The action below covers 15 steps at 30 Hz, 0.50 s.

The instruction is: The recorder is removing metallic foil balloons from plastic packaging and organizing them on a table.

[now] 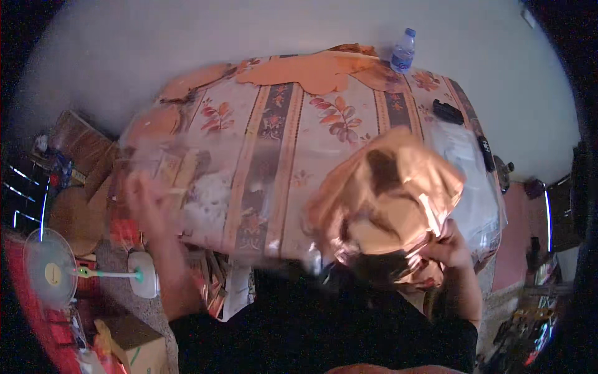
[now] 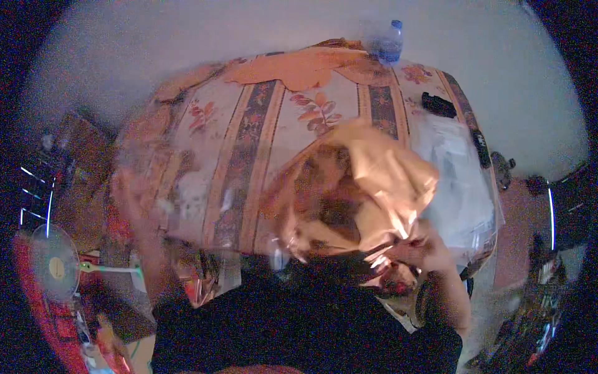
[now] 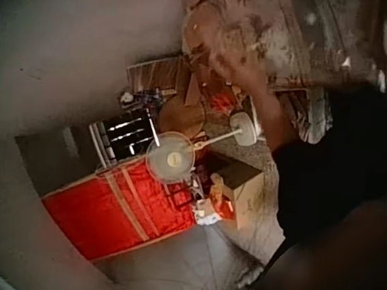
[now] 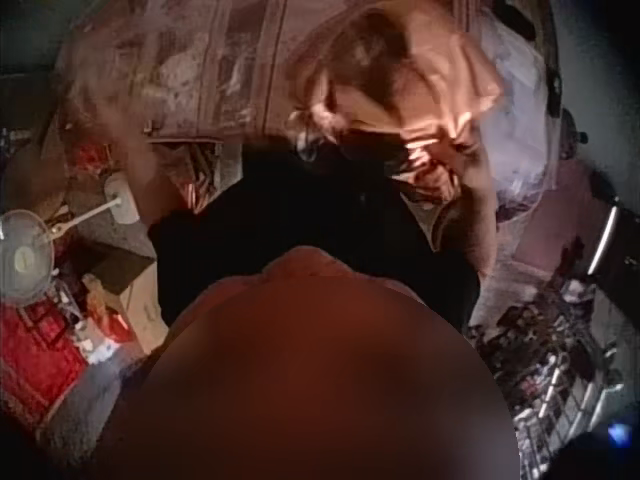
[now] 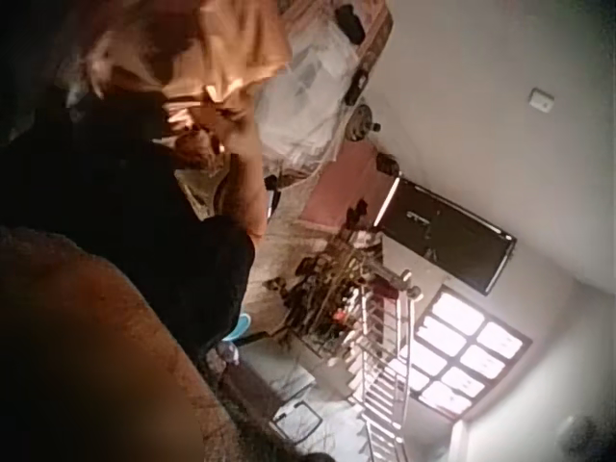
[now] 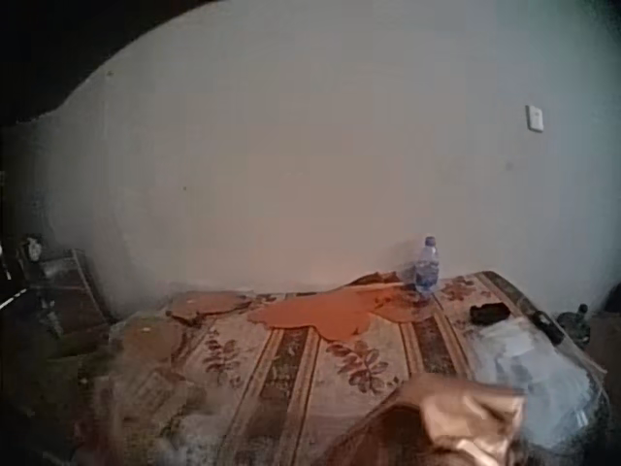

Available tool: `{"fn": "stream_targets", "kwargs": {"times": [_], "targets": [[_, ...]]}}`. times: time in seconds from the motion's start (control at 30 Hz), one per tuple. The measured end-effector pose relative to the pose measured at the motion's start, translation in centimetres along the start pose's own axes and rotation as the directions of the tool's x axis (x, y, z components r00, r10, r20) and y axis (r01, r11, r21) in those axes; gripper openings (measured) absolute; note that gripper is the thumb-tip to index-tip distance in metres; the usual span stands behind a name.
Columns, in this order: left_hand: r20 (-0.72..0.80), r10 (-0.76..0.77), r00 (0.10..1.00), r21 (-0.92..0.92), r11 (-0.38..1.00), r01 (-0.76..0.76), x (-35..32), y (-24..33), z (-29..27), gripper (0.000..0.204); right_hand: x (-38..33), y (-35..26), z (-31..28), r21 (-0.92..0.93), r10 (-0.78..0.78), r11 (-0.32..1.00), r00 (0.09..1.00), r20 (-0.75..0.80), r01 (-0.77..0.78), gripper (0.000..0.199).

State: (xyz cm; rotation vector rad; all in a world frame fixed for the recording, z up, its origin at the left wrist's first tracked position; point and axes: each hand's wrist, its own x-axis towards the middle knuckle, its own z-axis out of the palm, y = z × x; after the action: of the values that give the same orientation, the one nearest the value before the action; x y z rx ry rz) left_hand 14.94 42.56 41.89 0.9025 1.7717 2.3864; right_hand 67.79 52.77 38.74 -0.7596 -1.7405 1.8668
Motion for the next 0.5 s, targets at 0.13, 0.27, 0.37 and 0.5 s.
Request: {"fn": "stream_targets", "kwargs": {"times": [0.13, 0.27, 0.37, 0.5], "targets": [[0.312, -0.429, 0.848, -0.083, 0.876, 0.474, 0.0, 3.0, -15.7, 0.016, 2.8, -1.0, 1.1, 0.222, 0.119, 0.974, 0.934, -0.338, -0.043, 0.024], [0.119, -0.53, 0.84, -0.075, 0.838, 0.54, -9.1, -3.7, -31.4, 0.022, 5.9, -2.3, 3.4, 0.22, 0.245, 0.96, 0.901, -0.359, -0.174, 0.015], [0.378, -0.705, 0.6, 0.001, 0.648, 0.761, -12.6, -10.9, -35.0, 0.024, 7.5, -0.7, 4.8, 0.214, 0.243, 0.961, 0.903, -0.355, -0.175, 0.01], [0.275, -0.822, 0.498, 0.96, 0.203, -0.195, -19.5, -22.0, -38.3, 0.031, 9.8, 1.8, 5.6, 0.253, 0.19, 0.958, 0.961, -0.2, -0.137, 0.009]]}}
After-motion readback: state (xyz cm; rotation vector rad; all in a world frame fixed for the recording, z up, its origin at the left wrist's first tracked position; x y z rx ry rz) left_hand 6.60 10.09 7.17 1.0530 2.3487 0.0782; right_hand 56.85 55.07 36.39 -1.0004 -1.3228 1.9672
